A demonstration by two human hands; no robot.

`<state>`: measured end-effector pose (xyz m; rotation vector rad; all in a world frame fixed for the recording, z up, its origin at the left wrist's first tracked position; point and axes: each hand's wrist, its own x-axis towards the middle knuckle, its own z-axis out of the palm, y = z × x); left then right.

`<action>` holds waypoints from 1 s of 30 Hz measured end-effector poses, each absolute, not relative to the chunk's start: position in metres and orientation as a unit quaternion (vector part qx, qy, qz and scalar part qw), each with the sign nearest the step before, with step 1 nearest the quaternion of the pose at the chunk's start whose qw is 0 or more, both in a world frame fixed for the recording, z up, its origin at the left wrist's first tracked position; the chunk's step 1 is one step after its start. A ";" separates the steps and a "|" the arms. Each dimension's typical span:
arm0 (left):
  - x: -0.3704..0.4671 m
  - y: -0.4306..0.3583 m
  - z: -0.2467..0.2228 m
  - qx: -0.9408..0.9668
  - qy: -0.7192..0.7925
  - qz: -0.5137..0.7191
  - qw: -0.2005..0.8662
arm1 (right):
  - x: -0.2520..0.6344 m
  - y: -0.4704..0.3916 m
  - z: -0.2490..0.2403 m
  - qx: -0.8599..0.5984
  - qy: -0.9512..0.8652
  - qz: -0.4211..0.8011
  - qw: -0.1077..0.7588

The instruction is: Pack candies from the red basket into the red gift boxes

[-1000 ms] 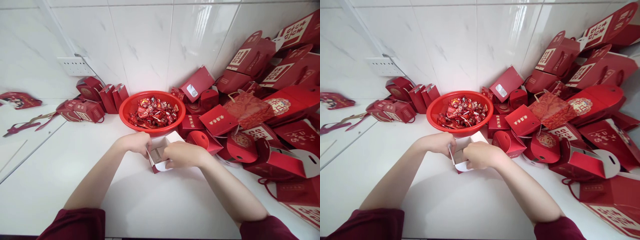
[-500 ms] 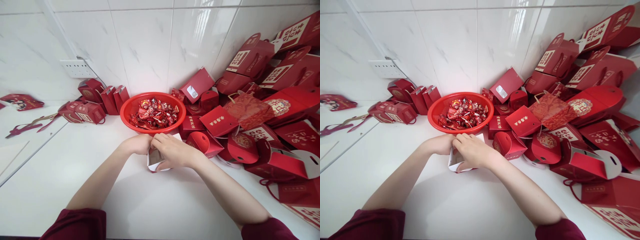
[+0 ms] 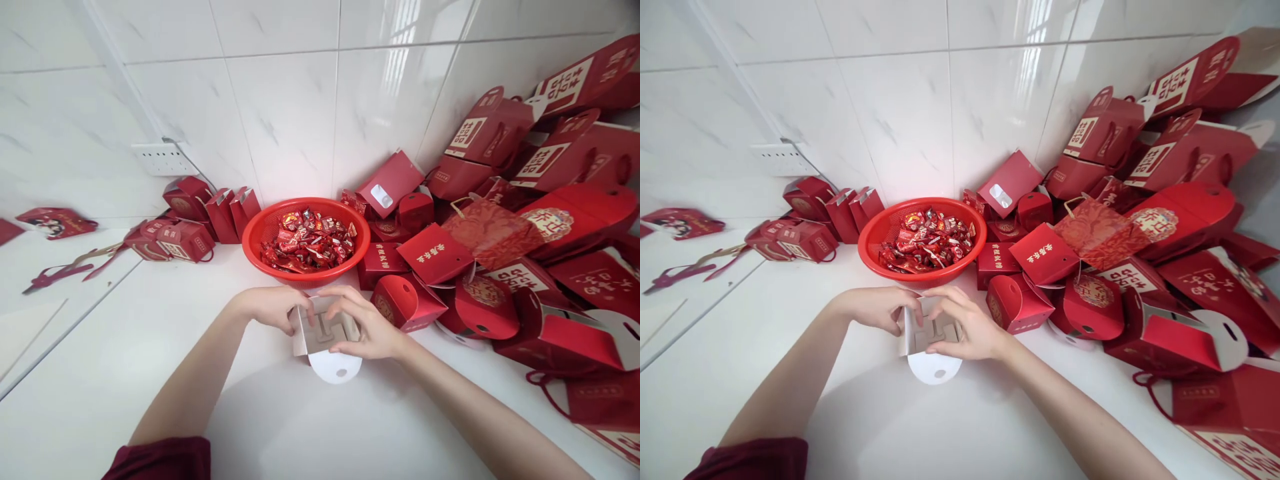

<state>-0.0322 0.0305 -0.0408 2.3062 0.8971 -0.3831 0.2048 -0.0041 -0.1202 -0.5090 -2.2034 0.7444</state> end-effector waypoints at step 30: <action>-0.052 0.021 -0.016 0.810 0.392 0.024 0.436 | 0.213 -0.023 -0.168 -0.325 -0.779 0.388 0.372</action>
